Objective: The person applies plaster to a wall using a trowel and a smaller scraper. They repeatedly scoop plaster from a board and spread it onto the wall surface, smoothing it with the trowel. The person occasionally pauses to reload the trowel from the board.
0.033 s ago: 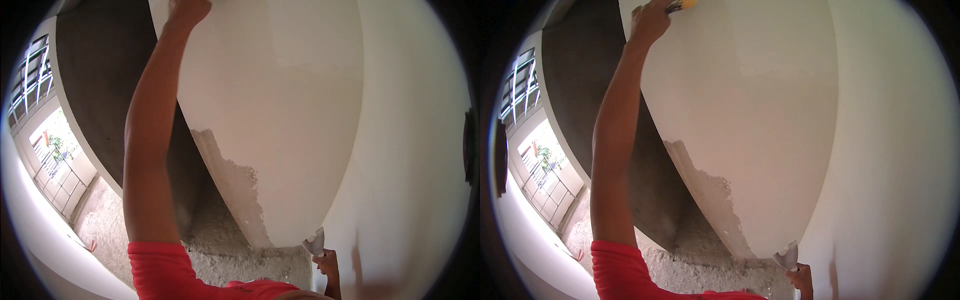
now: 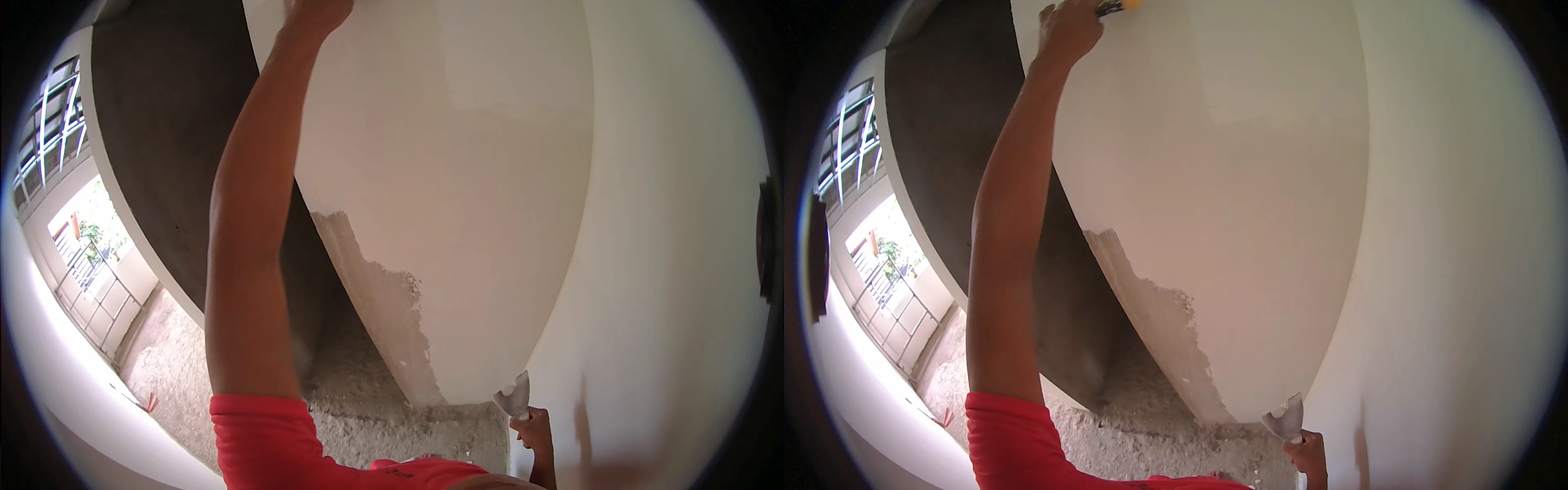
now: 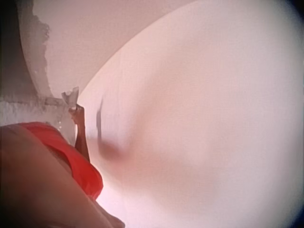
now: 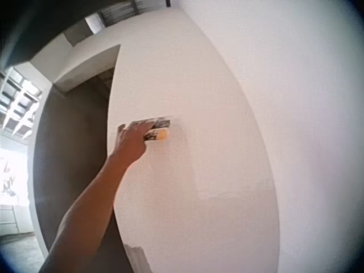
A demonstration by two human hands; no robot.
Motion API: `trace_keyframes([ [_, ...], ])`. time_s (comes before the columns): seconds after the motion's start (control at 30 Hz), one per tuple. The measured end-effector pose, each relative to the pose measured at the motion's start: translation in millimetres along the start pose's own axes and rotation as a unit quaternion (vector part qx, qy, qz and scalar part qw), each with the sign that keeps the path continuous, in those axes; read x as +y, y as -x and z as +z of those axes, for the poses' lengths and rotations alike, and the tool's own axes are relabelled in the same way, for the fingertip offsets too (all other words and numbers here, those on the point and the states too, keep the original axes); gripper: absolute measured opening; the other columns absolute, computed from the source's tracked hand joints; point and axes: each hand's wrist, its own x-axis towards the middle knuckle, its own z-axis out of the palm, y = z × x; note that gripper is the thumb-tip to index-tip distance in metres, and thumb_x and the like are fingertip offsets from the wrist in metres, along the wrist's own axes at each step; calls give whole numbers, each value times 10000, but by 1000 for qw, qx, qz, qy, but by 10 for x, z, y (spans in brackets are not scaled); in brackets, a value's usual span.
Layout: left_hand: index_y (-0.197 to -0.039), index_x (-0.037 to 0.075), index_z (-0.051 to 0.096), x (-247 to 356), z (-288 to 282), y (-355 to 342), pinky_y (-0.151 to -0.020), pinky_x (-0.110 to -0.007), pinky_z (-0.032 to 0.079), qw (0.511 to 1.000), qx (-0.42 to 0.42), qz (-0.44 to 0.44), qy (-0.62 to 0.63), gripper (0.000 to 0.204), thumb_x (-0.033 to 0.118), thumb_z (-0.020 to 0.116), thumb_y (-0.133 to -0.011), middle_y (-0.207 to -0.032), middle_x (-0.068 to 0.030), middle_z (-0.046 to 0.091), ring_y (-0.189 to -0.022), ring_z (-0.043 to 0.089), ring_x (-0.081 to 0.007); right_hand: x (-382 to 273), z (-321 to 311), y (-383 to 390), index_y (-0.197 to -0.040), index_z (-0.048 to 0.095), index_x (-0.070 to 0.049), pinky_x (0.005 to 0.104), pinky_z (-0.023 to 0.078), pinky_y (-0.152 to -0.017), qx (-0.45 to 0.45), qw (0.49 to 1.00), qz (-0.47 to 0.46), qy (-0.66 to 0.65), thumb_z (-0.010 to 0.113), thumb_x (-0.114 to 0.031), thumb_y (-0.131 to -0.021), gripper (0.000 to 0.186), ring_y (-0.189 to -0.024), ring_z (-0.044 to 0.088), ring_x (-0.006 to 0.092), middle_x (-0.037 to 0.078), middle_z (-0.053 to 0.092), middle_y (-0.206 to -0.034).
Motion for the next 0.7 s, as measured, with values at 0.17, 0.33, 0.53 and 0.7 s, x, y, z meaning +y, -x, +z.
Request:
trace_keyframes([
  [0.17,-1339,147,528,-229,390,6,-1091,-521,287,996,-48,12,-73,544,-34,509,-826,-1355,-83,541,-1310,430,-226,50,130,41,-762,650,33,303,377,-336,-47,999,-22,-8,684,-111,-687,166,-378,510,121,66,556,-514],
  [0.33,-1355,277,512,346,27,1238,-1096,-523,275,998,-19,55,13,674,-43,527,-761,-1303,-17,593,-1266,501,-193,-118,9,197,-705,603,25,310,339,-299,24,999,43,0,669,-85,-702,128,-357,488,129,63,516,-493],
  [0.53,-1354,232,511,-717,-249,1421,-1078,-525,299,999,1,-5,-44,625,-38,524,-791,-1310,-39,587,-1253,504,-252,-152,158,216,-705,596,20,315,335,-303,4,999,22,26,670,-81,-702,124,-368,491,129,53,503,-495],
  [0.7,-1372,274,485,-1380,-79,901,-1060,-567,314,995,43,-41,-75,614,54,570,-805,-1360,-44,537,-1292,466,-216,-154,275,258,-703,595,22,311,339,-310,20,1000,-23,8,663,-74,-695,118,-357,474,125,58,502,-493],
])
